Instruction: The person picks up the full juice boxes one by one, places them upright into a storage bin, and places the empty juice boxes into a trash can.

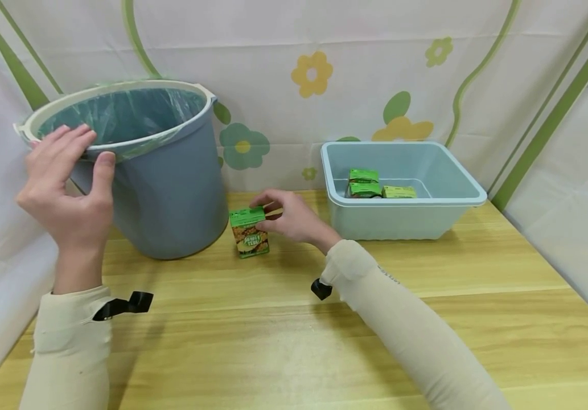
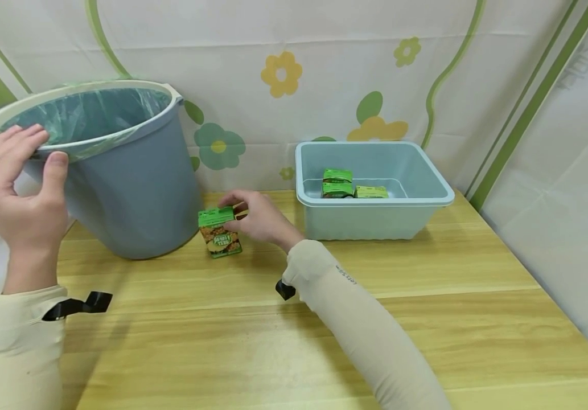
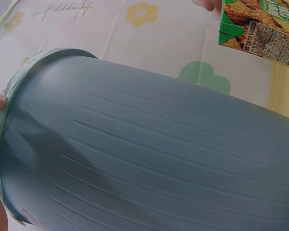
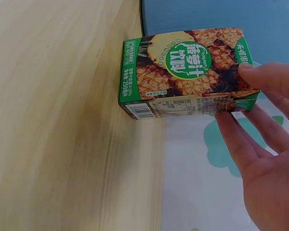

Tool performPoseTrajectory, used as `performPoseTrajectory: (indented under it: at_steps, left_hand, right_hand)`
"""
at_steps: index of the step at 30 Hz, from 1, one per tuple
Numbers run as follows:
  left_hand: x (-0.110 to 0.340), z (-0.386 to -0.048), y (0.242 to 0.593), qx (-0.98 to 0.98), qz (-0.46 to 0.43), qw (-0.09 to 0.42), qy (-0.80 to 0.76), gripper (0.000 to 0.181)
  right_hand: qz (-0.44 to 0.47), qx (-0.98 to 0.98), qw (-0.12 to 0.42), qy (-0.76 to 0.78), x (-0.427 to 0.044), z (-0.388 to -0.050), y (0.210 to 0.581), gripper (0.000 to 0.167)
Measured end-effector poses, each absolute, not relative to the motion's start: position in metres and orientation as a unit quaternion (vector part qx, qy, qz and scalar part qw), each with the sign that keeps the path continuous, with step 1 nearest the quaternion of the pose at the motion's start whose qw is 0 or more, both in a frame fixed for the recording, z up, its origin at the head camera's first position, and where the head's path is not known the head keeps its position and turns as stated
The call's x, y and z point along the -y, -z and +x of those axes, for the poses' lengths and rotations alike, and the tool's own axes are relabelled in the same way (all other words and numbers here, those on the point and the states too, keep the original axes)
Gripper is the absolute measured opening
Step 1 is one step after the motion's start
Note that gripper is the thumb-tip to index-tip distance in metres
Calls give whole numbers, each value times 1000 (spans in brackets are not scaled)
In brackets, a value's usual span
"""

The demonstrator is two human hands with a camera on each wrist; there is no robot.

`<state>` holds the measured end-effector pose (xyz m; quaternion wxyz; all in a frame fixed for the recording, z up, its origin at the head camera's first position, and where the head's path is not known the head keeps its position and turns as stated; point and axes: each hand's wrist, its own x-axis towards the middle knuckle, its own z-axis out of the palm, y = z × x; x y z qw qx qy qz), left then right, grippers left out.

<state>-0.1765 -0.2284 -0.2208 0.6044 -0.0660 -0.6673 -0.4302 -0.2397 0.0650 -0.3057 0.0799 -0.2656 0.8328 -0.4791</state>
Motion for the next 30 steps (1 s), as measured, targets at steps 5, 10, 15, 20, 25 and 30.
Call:
performPoseTrajectory:
  at_steps: [5, 10, 15, 20, 25, 30]
  left_hand:
    - [229, -177, 221, 668, -66, 604, 429, 36]
    - [228, -177, 221, 667, -67, 605, 429, 36]
    - [229, -177, 221, 670, -65, 604, 427, 36]
    - [229, -177, 222, 671, -65, 604, 425, 35]
    - [229, -177, 222, 674, -65, 603, 422, 35]
    - [229, -176, 222, 676, -65, 602, 421, 35]
  right_hand:
    - [-268, -839, 66, 469, -65, -239, 301, 29]
    - [-268, -841, 50, 468, -66, -238, 291, 31]
    - [-276, -840, 28, 467, -69, -238, 279, 29]
    - [-271, -839, 9, 471, -72, -236, 268, 26]
    - [-271, -828, -13, 490, -72, -236, 258, 28]
    - [-278, -812, -38, 511, -72, -236, 247, 29]
